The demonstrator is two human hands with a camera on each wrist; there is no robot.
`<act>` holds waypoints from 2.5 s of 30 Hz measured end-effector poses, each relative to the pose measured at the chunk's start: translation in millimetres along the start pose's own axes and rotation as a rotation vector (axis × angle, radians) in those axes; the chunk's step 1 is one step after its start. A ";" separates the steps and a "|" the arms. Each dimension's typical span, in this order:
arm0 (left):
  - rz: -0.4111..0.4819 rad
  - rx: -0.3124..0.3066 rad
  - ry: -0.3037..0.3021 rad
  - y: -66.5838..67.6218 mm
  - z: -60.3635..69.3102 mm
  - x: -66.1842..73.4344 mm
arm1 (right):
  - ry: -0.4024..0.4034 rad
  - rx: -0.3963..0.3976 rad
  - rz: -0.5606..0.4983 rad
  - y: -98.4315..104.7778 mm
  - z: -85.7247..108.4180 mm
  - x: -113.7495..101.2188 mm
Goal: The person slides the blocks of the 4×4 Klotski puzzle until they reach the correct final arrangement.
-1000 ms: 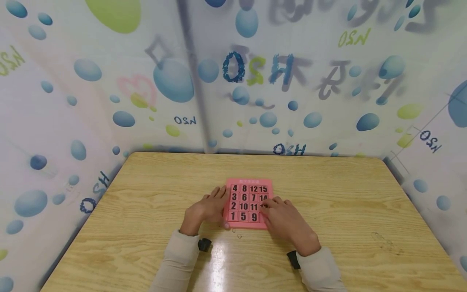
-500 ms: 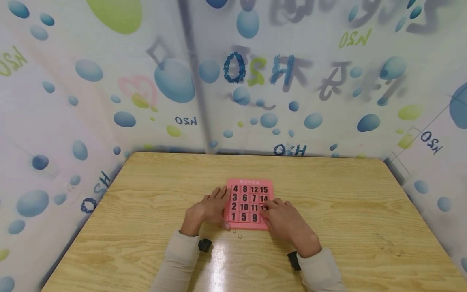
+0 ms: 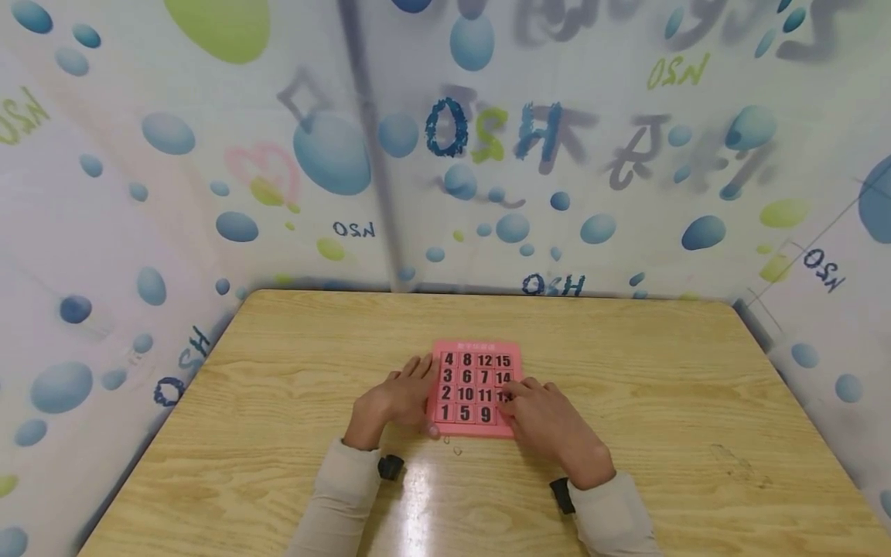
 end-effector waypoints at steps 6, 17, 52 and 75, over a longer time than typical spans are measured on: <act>0.004 -0.007 -0.001 -0.1 -0.1 -0.4 | 0.004 -0.010 -0.002 1.5 -0.2 0.3; 0.006 0.002 -0.006 3.3 -0.2 1.0 | -0.023 0.030 0.051 0.4 -1.7 -0.5; 0.020 0.010 -0.007 0.6 -0.5 -0.5 | 0.018 -0.030 -0.001 7.2 1.9 -5.7; -0.003 0.012 -0.011 -0.3 -2.5 -1.5 | -0.067 -0.008 -0.062 -1.3 -2.0 3.5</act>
Point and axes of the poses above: each hand's wrist, its own z-axis away from the middle knuckle, its own y-axis out of the back of the hand, x = y × z, the point moved 2 cm from there along -z, towards the middle knuckle, and after that the axes turned 5 degrees about -x, right-handed, at the moved point
